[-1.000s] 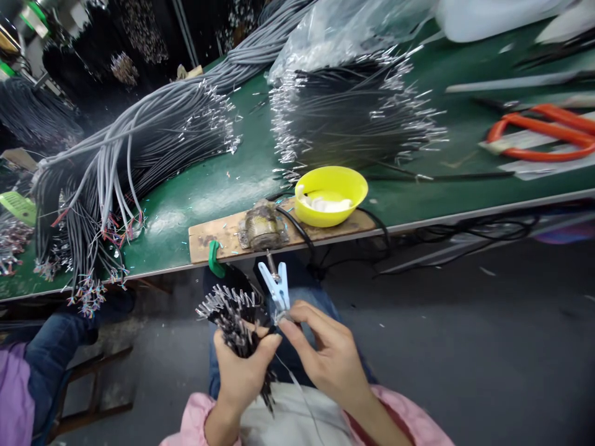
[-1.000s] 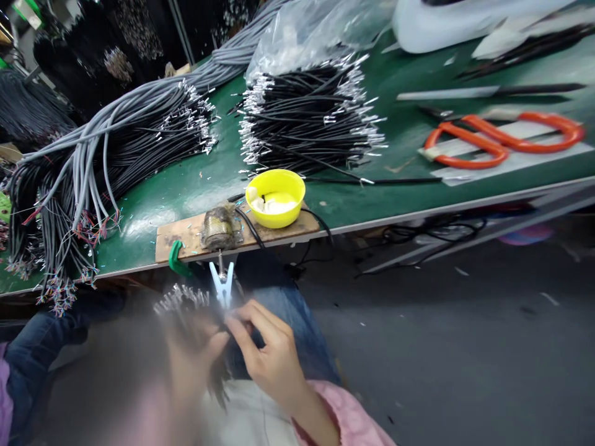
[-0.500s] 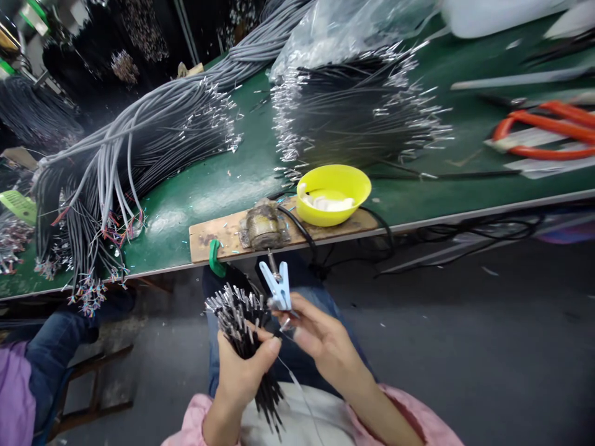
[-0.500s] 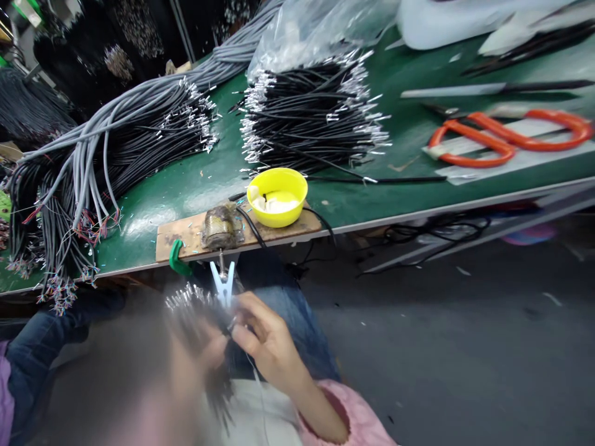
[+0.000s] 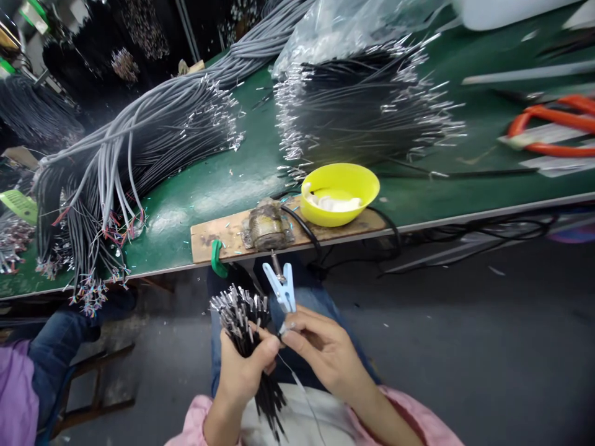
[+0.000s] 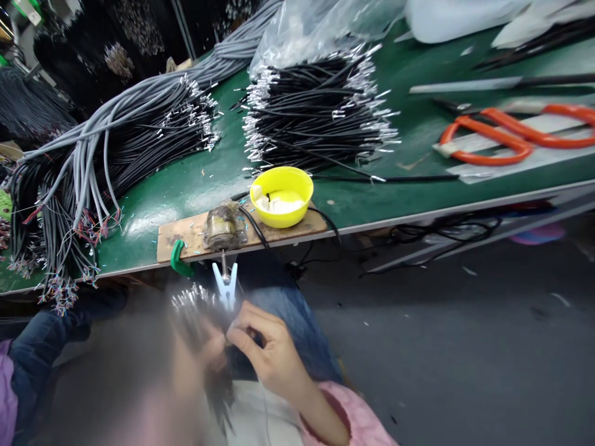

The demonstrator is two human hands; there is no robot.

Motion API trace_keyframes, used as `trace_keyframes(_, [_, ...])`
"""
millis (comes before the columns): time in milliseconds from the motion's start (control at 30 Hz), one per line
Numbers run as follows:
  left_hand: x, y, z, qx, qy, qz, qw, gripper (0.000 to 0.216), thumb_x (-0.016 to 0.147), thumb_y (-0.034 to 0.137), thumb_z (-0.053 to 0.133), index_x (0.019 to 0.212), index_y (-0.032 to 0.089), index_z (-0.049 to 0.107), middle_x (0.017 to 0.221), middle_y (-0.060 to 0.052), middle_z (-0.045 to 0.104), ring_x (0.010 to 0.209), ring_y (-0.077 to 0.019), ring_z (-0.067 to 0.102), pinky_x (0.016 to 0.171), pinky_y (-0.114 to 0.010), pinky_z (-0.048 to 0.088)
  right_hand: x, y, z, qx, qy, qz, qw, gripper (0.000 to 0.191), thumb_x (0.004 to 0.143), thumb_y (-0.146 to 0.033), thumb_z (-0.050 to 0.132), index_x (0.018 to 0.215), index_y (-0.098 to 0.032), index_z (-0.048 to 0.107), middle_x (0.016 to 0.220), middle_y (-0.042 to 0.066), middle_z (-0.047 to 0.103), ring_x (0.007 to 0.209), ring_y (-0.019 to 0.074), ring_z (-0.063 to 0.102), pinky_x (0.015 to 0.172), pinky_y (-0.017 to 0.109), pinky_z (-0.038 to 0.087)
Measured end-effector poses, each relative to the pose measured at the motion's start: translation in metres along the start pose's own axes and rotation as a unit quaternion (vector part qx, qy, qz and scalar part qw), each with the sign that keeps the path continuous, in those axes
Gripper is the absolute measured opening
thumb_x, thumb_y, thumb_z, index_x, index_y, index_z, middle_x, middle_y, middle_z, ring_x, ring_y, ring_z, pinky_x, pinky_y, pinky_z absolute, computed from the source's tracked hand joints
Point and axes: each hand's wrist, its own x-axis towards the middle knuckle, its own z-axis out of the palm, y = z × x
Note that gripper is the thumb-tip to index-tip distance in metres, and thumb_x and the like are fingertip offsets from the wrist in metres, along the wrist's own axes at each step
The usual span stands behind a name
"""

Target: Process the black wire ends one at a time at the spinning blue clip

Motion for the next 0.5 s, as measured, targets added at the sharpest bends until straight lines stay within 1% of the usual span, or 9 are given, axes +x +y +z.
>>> trace_keyframes(67, [0.000, 0.001, -0.002, 0.002, -0.018, -0.010, 1.000, 0.041, 0.055, 0.051, 0.075, 0.051, 0.015, 0.056, 0.039, 0.004, 0.042, 0.035, -0.0071, 0.037, 0.037, -0.023, 0.030, -0.001, 0.003, -0.001, 0.073, -0.027, 0.040, 0.996, 0.043, 0.081, -0.052, 0.054, 0.053, -0.019, 0.052, 0.054, -0.001, 0.046, 0.051, 0.0142, 0.044, 0.047, 0.025, 0.036])
trace_keyframes(133, [0.000, 0.003, -0.003, 0.002, -0.035, -0.018, 0.999, 0.043, 0.054, 0.052, 0.075, 0.050, 0.014, 0.056, 0.040, 0.004, 0.042, 0.036, -0.0067, 0.036, 0.037, -0.023, 0.029, -0.004, 0.007, 0.001, 0.147, -0.040, 0.076, 0.985, 0.042, 0.077, -0.056, 0.056, 0.057, -0.019, 0.053, 0.056, -0.001, 0.046, 0.053, 0.0141, 0.044, 0.050, 0.025, 0.038])
trace_keyframes(300, [-0.001, 0.006, -0.006, -0.004, -0.053, -0.031, 0.998, 0.046, 0.051, 0.057, 0.074, 0.051, 0.015, 0.056, 0.039, 0.004, 0.042, 0.037, -0.0073, 0.036, 0.039, -0.024, 0.030, -0.010, 0.013, 0.008, 0.295, -0.064, 0.151, 0.941, 0.035, 0.073, -0.053, 0.063, 0.063, -0.020, 0.057, 0.060, -0.002, 0.045, 0.055, 0.0142, 0.045, 0.056, 0.027, 0.041])
trace_keyframes(400, [-0.001, 0.005, -0.007, -0.008, -0.060, -0.038, 0.997, 0.046, 0.050, 0.058, 0.074, 0.050, 0.015, 0.057, 0.039, 0.004, 0.042, 0.036, -0.0070, 0.035, 0.038, -0.024, 0.030, -0.010, 0.013, 0.010, 0.351, -0.080, 0.184, 0.915, 0.035, 0.069, -0.053, 0.066, 0.061, -0.021, 0.057, 0.058, -0.002, 0.044, 0.054, 0.0141, 0.043, 0.056, 0.028, 0.042])
trace_keyframes(500, [-0.001, 0.003, -0.008, -0.009, -0.063, -0.040, 0.997, 0.046, 0.051, 0.056, 0.075, 0.050, 0.014, 0.058, 0.039, 0.003, 0.043, 0.035, -0.0066, 0.035, 0.038, -0.024, 0.029, -0.009, 0.012, 0.010, 0.356, -0.077, 0.206, 0.908, 0.036, 0.066, -0.054, 0.068, 0.060, -0.021, 0.057, 0.058, -0.002, 0.044, 0.053, 0.0144, 0.043, 0.054, 0.029, 0.042])
